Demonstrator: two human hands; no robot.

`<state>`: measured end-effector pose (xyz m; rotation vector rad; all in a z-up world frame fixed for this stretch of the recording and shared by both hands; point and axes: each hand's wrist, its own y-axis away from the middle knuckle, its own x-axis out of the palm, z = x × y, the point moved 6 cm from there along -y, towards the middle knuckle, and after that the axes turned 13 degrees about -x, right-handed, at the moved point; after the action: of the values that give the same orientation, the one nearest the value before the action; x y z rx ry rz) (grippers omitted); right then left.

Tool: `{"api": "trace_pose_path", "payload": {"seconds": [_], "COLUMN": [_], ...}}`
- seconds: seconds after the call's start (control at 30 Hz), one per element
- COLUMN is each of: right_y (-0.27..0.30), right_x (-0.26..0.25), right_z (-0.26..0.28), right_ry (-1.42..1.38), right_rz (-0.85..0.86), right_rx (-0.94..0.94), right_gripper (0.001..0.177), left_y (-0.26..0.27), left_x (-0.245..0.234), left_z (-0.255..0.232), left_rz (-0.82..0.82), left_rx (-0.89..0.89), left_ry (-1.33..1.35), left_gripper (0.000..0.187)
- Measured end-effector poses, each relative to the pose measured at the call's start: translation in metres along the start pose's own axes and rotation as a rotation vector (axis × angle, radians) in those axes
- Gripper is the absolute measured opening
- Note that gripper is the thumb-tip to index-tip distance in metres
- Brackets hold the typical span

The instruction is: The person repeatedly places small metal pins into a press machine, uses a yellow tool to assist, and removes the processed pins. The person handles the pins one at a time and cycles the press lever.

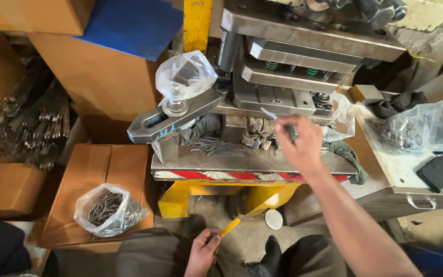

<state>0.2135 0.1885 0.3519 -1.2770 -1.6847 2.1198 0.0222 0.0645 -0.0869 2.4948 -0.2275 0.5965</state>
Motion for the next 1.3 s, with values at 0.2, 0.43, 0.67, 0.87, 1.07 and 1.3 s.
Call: {"api": "trace_pose_path", "payload": {"seconds": [0.2, 0.43, 0.67, 0.87, 1.07, 1.3], "right_y": [-0.039, -0.058, -0.068, -0.064, -0.063, -0.059], "right_x": [0.020, 0.050, 0.068, 0.072, 0.075, 0.076], "right_z": [-0.010, -0.020, -0.050, -0.059, -0.068, -0.070], "right_ry": [0.154, 0.525, 0.230, 0.283, 0.280, 0.311], "right_rz": [0.059, 0.363, 0.504, 0.518, 0.515, 0.533], "right_rx": [-0.087, -0.191, 0.043, 0.045, 0.063, 0.133], "right_gripper": [0.017, 0.072, 0.074, 0.073, 0.077, 0.078], "left_y": [-0.005, -0.016, -0.002, 0.017, 0.020, 0.022], "left_x": [-0.003, 0.001, 0.005, 0.013, 0.016, 0.016], "left_z": [0.006, 0.012, 0.000, -0.020, -0.025, -0.027], "left_rz": [0.007, 0.078, 0.029, 0.042, 0.053, 0.025], "left_rx": [-0.073, 0.053, -0.045, -0.080, -0.057, -0.062], "left_ry": [0.097, 0.156, 0.116, 0.135, 0.163, 0.134], "left_gripper": [0.010, 0.010, 0.010, 0.011, 0.011, 0.013]}}
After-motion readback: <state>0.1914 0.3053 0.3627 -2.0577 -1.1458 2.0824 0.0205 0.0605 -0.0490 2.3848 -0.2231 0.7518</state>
